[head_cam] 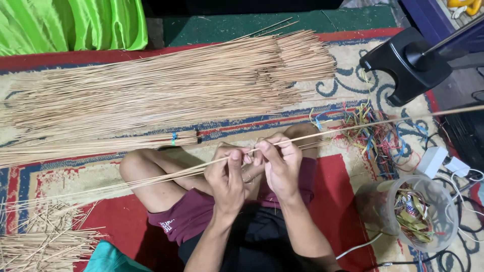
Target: Bundling thin wooden sticks together using a cord to create a broom or similar object.
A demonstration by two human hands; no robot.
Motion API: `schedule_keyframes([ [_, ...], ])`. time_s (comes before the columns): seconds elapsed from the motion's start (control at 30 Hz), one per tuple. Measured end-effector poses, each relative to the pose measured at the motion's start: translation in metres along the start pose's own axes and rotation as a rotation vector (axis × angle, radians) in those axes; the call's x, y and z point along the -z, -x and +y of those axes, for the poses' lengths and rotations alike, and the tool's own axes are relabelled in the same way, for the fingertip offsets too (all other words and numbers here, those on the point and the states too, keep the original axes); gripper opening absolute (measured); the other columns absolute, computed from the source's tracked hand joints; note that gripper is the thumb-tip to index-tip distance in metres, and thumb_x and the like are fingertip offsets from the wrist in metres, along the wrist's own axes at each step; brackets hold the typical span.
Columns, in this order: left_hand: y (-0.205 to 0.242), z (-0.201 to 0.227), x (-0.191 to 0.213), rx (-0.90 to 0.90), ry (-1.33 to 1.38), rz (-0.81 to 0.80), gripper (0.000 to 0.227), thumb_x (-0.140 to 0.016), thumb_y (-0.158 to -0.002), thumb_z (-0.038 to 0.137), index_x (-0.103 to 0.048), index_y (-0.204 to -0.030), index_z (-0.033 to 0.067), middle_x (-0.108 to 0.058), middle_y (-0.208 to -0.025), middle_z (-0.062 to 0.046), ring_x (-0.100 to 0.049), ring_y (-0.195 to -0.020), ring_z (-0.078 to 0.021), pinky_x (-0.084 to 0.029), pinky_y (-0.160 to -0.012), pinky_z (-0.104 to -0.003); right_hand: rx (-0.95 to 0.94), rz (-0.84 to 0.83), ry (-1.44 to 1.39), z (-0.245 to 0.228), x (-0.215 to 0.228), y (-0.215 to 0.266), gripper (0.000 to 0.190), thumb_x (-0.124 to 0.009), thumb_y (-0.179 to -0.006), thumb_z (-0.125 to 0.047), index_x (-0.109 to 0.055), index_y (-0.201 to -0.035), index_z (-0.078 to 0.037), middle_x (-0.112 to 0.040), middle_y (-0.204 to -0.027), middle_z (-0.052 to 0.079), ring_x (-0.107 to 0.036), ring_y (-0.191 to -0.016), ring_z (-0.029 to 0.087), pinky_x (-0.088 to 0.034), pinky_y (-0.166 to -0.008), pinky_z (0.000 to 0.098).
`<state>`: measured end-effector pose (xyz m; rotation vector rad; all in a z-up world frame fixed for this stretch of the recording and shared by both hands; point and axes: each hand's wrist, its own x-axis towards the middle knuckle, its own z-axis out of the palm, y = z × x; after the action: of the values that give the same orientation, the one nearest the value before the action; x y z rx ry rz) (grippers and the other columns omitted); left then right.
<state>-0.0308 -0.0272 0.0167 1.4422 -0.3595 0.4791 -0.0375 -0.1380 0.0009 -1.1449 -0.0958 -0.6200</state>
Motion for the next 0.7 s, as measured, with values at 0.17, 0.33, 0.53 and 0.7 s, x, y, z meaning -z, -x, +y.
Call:
schedule_keyframes([
  [0.17, 0.004, -0.008, -0.001, 0.027, 0.046, 0.021, 0.028, -0.056, -0.105, 0.011, -0.072, -0.084, 0.0023, -0.068, -0.065, -0.007, -0.065, -0.061, -0.0183, -0.053, -0.063, -0.032, -0.036, -0.069, -0.029, 0.0, 0.002, -0.002, 0.041, -0.051, -0.107, -0.022, -0.063, -0.083, 0.009, -0.057, -0.052, 0.017, -0.053, -0.047, 0.018, -0.044, -0.05, 0.0256],
  [0.33, 0.001, -0.01, 0.004, 0.06, 0.04, 0.042, 0.03, -0.05, -0.106, 0.011, -0.072, -0.088, 0.0013, -0.068, -0.067, -0.008, -0.062, -0.063, -0.0167, -0.052, -0.063, -0.031, -0.133, -0.102, 0.007, 0.009, 0.022, 0.007, 0.042, -0.05, -0.108, -0.025, -0.065, -0.094, 0.011, -0.063, -0.06, 0.024, -0.06, -0.053, 0.021, -0.047, -0.05, 0.0248],
  [0.53, -0.003, -0.009, 0.004, 0.029, 0.05, 0.016, 0.03, -0.052, -0.107, 0.013, -0.072, -0.088, 0.0013, -0.069, -0.067, -0.008, -0.064, -0.063, -0.0183, -0.053, -0.064, -0.032, -0.139, -0.15, -0.035, 0.01, 0.024, 0.009, 0.032, -0.056, -0.103, -0.018, -0.062, -0.105, 0.014, -0.066, -0.07, 0.026, -0.064, -0.062, 0.02, -0.05, -0.054, 0.0236],
  [0.7, -0.005, -0.001, -0.004, -0.002, 0.06, -0.063, 0.029, -0.053, -0.105, 0.009, -0.074, -0.088, 0.0006, -0.07, -0.068, -0.008, -0.067, -0.064, -0.021, -0.056, -0.064, -0.033, -0.038, 0.055, -0.033, 0.01, 0.018, 0.011, 0.012, -0.062, -0.097, -0.008, -0.058, -0.091, 0.002, -0.057, -0.061, 0.015, -0.055, -0.057, 0.018, -0.043, -0.048, 0.0248],
])
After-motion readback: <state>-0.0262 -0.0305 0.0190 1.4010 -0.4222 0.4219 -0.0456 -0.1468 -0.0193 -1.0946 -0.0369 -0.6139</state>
